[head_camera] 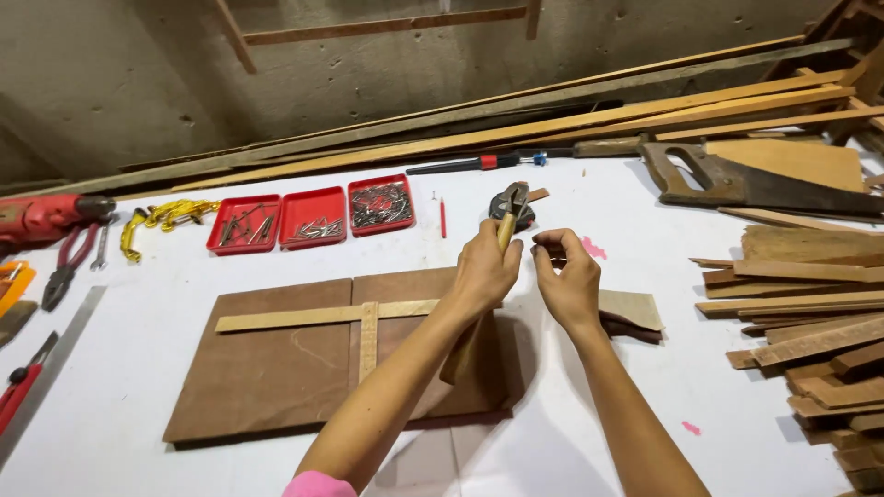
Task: Measure wood strips and assemble a frame structure using a measuring tape, pencil, and hammer.
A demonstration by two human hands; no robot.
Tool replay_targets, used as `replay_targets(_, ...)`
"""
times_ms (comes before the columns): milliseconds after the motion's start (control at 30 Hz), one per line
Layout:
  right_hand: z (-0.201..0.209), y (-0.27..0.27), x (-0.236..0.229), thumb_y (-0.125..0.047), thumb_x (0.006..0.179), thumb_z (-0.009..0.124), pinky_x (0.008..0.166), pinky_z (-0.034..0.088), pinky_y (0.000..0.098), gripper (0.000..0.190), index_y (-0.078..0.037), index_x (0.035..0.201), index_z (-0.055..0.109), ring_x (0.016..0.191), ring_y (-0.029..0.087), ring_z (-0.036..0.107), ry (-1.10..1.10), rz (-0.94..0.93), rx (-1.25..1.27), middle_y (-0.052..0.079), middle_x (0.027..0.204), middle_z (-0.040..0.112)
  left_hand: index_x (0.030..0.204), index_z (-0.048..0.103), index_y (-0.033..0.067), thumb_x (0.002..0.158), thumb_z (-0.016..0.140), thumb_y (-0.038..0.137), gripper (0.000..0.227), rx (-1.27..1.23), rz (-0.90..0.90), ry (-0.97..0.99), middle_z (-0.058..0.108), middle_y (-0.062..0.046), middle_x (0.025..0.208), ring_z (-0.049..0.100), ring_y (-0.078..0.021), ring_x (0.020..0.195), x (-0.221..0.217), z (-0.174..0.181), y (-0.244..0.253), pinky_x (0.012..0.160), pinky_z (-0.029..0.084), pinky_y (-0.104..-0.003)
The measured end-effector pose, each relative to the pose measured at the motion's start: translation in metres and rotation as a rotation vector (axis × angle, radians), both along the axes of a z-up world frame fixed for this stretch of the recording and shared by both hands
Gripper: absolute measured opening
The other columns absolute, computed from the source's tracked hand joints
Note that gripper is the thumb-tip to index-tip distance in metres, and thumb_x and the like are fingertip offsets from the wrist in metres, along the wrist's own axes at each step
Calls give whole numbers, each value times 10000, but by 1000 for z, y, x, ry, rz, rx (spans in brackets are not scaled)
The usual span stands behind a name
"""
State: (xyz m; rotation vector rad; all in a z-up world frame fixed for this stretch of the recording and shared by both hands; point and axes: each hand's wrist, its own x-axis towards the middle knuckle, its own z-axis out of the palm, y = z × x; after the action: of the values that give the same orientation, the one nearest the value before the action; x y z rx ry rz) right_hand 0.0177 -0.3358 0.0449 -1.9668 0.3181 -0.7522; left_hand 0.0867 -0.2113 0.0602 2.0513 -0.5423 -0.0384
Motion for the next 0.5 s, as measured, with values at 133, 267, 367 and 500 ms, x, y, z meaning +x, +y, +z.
replay_targets(133, 16, 53, -16, -109, 940, 687, 829, 583, 304, 131, -49, 1057, 691, 893, 162, 757, -5, 96, -15, 65, 971, 777, 1158, 518, -47, 942, 588, 248, 373, 25, 39, -15, 700, -265, 855, 725, -410, 803, -17, 15, 68, 739, 557, -482)
replay_targets(267, 13, 99, -22, -115, 948, 684, 834, 592, 300, 122, -47, 1049, 691, 904, 152, 759, -45, 220, -17, 60, 967, 774, 1122, 520, -18, 930, 593, 238, 328, 52, 74, 63, 697, -240, 839, 730, -369, 772, -37, 24, 134, 704, 552, -471)
replay_targets(367, 3, 127, -19, -123, 939, 696, 832, 603, 299, 114, -54, 1029, 700, 909, 152, 763, -29, 292, -60, 60, 972, 773, 1081, 558, -20, 935, 631, 229, 297, 36, 124, -100, 687, -229, 840, 698, -389, 787, -35, -5, 177, 715, 529, -481)
replay_targets(500, -3, 157, -15, -132, 933, 718, 816, 610, 312, 115, -72, 1031, 725, 910, 158, 760, 26, 380, -88, 61, 971, 779, 1064, 571, -6, 907, 638, 222, 285, -23, 178, -76, 679, -200, 790, 704, -378, 771, -47, -6, 219, 738, 528, -468)
